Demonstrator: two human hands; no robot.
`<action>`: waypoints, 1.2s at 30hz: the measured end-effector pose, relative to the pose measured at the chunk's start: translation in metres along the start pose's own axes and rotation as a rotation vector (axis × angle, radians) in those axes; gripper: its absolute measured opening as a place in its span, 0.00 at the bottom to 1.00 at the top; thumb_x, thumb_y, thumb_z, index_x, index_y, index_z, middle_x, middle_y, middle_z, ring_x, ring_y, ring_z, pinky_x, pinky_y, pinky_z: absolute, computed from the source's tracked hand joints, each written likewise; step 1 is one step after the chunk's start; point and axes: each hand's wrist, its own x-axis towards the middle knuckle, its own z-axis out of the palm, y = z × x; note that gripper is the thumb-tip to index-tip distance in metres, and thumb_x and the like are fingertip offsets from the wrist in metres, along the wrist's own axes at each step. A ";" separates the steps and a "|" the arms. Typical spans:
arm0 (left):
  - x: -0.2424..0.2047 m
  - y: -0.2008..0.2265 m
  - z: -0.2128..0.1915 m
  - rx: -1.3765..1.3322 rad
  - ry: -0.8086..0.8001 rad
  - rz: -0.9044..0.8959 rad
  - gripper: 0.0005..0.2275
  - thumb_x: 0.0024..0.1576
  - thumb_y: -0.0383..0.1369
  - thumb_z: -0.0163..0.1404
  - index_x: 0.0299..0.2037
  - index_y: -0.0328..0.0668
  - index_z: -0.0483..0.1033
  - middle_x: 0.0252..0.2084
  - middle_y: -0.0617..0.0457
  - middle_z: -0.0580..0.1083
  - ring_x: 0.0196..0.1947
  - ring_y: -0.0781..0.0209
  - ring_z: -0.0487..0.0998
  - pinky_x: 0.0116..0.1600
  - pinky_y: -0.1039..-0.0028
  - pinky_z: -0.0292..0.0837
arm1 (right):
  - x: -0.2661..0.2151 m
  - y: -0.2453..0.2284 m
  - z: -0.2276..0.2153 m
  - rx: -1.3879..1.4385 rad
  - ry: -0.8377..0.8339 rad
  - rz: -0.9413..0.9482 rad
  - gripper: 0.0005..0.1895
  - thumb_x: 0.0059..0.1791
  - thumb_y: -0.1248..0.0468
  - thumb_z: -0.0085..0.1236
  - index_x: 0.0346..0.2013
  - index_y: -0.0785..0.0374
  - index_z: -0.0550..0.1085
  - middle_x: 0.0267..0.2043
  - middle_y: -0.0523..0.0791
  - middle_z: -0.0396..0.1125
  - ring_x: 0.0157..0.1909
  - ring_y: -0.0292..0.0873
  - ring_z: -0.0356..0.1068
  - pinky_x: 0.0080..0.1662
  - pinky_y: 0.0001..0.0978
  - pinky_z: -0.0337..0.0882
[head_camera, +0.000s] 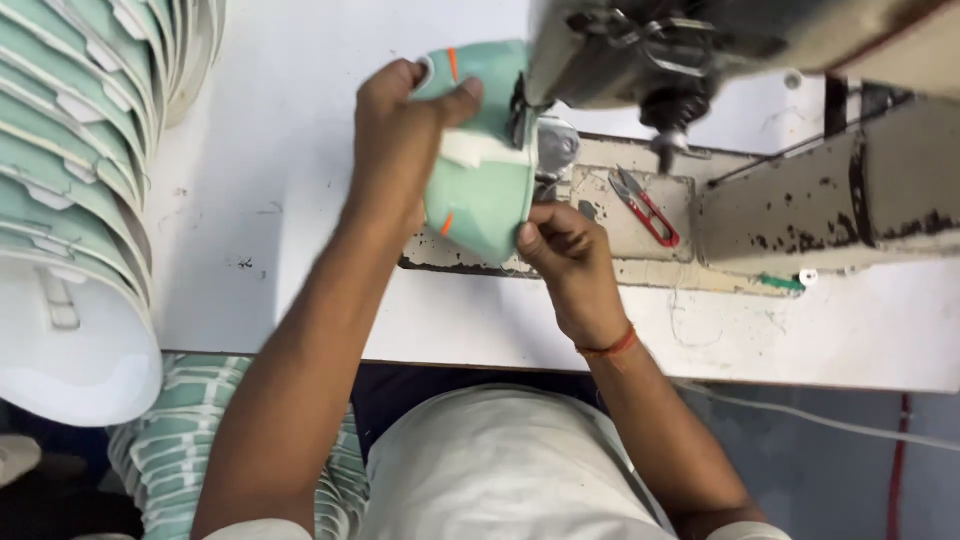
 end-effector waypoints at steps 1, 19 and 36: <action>0.000 0.000 -0.001 0.004 -0.016 -0.007 0.08 0.57 0.29 0.58 0.39 0.31 0.74 0.32 0.49 0.78 0.29 0.65 0.79 0.35 0.72 0.78 | -0.003 0.002 0.003 0.004 0.018 -0.001 0.10 0.55 0.63 0.57 0.45 0.67 0.77 0.38 0.39 0.73 0.39 0.29 0.67 0.43 0.22 0.70; -0.050 -0.007 -0.024 0.688 -0.053 0.594 0.16 0.70 0.35 0.55 0.66 0.54 0.72 0.38 0.50 0.81 0.30 0.69 0.77 0.39 0.74 0.74 | -0.010 -0.035 0.012 -0.085 -0.014 0.043 0.07 0.56 0.66 0.60 0.41 0.69 0.78 0.36 0.41 0.73 0.38 0.32 0.70 0.42 0.25 0.72; 0.023 0.012 -0.014 0.668 -0.063 0.851 0.09 0.66 0.30 0.58 0.55 0.44 0.82 0.42 0.50 0.83 0.36 0.61 0.85 0.42 0.74 0.76 | -0.048 -0.069 -0.173 -1.875 1.038 -0.998 0.22 0.67 0.56 0.44 0.62 0.75 0.57 0.54 0.59 0.59 0.52 0.59 0.62 0.53 0.47 0.66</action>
